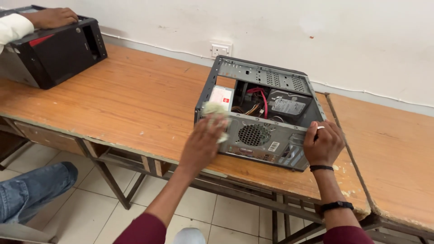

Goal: The person wipes the exterior and interior surfaces of an open computer case using a white cloth. They rotate the case to clean different sides, including the back panel and internal components, while another person works on a separate case in the background.

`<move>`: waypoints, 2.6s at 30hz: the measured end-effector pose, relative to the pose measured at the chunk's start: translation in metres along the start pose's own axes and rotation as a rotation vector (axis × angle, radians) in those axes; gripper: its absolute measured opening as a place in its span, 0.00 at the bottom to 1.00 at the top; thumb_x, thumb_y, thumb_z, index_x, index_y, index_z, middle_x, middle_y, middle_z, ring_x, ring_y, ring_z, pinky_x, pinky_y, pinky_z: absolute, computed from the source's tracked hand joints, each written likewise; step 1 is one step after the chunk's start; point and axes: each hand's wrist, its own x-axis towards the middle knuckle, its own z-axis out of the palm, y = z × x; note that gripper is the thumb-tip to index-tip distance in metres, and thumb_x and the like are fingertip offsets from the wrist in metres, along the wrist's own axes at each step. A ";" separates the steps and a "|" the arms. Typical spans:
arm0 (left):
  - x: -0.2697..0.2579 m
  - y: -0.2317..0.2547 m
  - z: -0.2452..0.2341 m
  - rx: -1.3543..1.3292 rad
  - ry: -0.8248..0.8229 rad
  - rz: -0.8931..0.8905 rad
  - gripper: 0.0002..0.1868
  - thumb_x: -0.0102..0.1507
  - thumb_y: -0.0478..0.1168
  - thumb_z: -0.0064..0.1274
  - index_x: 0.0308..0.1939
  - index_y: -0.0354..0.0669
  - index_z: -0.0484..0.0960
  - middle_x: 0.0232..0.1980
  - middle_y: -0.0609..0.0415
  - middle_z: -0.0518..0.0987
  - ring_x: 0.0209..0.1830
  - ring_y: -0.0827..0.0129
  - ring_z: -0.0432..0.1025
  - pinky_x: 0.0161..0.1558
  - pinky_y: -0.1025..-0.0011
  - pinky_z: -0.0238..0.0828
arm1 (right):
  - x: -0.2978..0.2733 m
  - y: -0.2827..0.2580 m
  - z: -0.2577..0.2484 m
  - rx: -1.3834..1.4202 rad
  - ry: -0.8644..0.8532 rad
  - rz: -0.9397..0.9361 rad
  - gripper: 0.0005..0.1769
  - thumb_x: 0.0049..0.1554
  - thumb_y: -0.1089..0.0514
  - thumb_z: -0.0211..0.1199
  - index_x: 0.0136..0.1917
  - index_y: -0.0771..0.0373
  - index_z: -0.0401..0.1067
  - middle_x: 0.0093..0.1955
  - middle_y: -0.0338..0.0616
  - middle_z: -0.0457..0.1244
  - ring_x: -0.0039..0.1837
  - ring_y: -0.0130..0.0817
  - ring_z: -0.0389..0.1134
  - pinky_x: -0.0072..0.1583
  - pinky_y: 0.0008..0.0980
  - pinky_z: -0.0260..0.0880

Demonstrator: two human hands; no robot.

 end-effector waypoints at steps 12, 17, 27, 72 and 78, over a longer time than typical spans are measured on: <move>-0.009 0.061 0.002 -0.024 -0.157 -0.266 0.44 0.57 0.22 0.43 0.79 0.36 0.53 0.84 0.44 0.45 0.84 0.46 0.38 0.77 0.50 0.50 | -0.003 0.003 0.003 -0.048 0.014 -0.006 0.22 0.70 0.58 0.55 0.34 0.65 0.71 0.42 0.47 0.69 0.54 0.49 0.71 0.58 0.47 0.70; -0.016 0.030 -0.018 0.133 -0.083 -0.264 0.42 0.62 0.20 0.43 0.81 0.38 0.54 0.85 0.46 0.48 0.85 0.56 0.45 0.80 0.58 0.50 | -0.003 0.003 0.005 -0.036 0.008 0.007 0.22 0.70 0.57 0.55 0.35 0.66 0.72 0.43 0.48 0.69 0.56 0.50 0.71 0.58 0.47 0.70; -0.027 0.078 -0.001 -0.084 -0.220 -0.415 0.48 0.55 0.17 0.40 0.80 0.41 0.52 0.84 0.46 0.48 0.83 0.55 0.46 0.79 0.58 0.44 | -0.007 0.007 0.008 -0.065 -0.009 0.020 0.24 0.71 0.57 0.54 0.33 0.65 0.70 0.41 0.48 0.68 0.57 0.50 0.71 0.61 0.47 0.69; -0.033 0.046 0.091 -0.210 0.081 -0.475 0.21 0.78 0.36 0.48 0.76 0.44 0.72 0.82 0.52 0.55 0.89 0.70 0.42 0.82 0.66 0.46 | -0.005 -0.005 0.001 -0.016 0.015 0.050 0.21 0.71 0.58 0.54 0.36 0.63 0.72 0.43 0.45 0.68 0.54 0.48 0.69 0.61 0.45 0.67; 0.018 0.082 0.020 -0.039 -0.114 0.022 0.09 0.68 0.36 0.53 0.52 0.44 0.81 0.86 0.54 0.51 0.88 0.62 0.41 0.84 0.50 0.35 | -0.006 0.002 0.004 -0.036 0.038 -0.004 0.23 0.71 0.57 0.55 0.35 0.65 0.71 0.42 0.46 0.67 0.54 0.48 0.69 0.62 0.46 0.67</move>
